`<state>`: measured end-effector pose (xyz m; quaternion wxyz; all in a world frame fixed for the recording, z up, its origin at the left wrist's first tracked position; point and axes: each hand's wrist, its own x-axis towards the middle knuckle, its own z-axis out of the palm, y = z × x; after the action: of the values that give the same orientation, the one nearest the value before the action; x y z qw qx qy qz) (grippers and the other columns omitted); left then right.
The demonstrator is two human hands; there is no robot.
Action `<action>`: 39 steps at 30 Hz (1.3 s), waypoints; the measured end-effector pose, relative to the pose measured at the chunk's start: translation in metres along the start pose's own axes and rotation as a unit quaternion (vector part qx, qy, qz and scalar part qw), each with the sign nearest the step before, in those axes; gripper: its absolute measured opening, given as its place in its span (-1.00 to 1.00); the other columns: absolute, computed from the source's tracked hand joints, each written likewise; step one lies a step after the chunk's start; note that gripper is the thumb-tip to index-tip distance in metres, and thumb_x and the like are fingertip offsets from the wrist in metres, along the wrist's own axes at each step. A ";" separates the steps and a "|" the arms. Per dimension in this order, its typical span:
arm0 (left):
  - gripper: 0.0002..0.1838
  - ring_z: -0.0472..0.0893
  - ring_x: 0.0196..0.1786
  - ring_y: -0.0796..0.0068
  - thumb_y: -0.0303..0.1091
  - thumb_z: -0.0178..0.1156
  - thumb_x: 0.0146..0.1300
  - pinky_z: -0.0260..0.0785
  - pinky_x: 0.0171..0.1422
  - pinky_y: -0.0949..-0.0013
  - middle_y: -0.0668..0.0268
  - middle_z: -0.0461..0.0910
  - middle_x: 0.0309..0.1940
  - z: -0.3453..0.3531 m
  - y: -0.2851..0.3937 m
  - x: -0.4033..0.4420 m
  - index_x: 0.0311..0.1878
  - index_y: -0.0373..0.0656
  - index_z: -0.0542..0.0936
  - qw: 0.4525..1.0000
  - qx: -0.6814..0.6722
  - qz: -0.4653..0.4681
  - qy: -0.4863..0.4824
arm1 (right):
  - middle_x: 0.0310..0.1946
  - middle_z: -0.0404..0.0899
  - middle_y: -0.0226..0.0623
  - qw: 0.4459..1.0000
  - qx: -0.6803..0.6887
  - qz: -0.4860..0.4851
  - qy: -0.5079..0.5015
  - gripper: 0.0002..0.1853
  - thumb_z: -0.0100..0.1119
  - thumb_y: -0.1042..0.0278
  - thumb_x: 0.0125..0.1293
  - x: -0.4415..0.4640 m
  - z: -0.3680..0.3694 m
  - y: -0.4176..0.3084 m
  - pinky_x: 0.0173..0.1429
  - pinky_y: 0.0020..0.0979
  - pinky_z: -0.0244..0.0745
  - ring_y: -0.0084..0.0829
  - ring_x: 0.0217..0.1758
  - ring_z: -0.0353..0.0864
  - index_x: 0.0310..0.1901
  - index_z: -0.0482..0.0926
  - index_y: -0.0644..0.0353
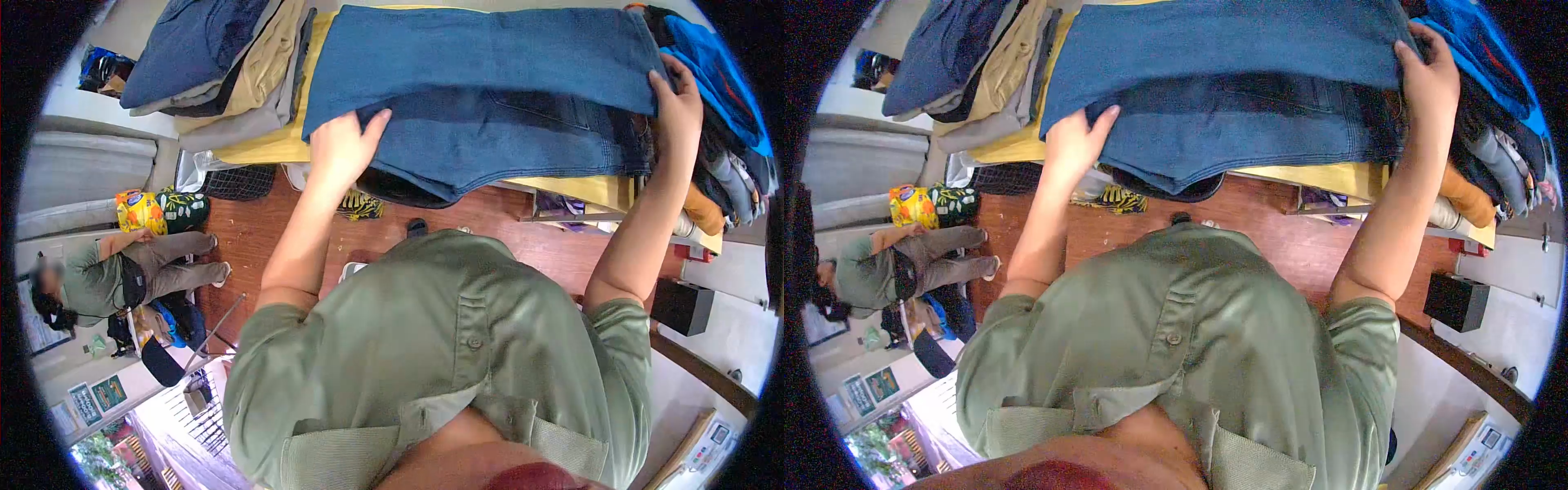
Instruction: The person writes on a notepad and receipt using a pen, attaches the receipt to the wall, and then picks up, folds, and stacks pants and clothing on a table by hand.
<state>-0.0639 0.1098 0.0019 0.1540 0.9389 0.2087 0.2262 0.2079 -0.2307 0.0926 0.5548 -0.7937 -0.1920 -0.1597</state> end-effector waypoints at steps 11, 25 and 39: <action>-0.65 0.62 -0.21 -0.06 -0.13 0.30 0.14 0.46 -0.10 0.04 0.00 0.62 -0.29 -0.023 0.002 -0.014 -0.26 -0.29 0.62 0.981 0.068 -0.035 -0.180 | -0.04 0.59 0.03 0.924 -0.381 0.034 0.025 -0.68 0.17 0.32 0.24 -0.060 0.031 0.055 0.13 -0.14 0.43 0.07 0.07 0.54 0.04 0.55 0.12; -0.42 0.55 0.12 0.02 -0.55 0.10 0.10 0.40 0.20 0.16 0.06 0.55 0.09 -0.007 0.028 0.063 0.27 -0.05 0.43 0.940 -0.059 0.262 -0.209 | -0.11 0.59 -0.05 0.890 -0.110 -0.275 -0.346 -0.52 0.19 0.58 -0.08 -0.172 0.127 -0.058 0.07 -0.14 0.47 -0.02 -0.02 0.56 0.00 0.51 0.20; -0.43 0.23 0.45 0.13 -0.43 -0.09 0.31 0.15 0.38 -0.12 0.36 0.22 0.44 0.001 0.024 0.024 0.42 0.07 0.24 0.916 0.084 0.369 -0.137 | -0.47 0.63 -0.14 0.854 -0.408 -0.122 -0.299 -0.68 0.25 0.04 0.17 -0.139 0.149 -0.069 -0.18 -0.20 0.56 -0.19 -0.27 0.67 -0.41 0.67 0.17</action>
<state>-0.0367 0.0999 0.0192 0.0069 0.9805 -0.1572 0.1178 0.0596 -0.0865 0.0343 0.0733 -0.9286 -0.3610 -0.0449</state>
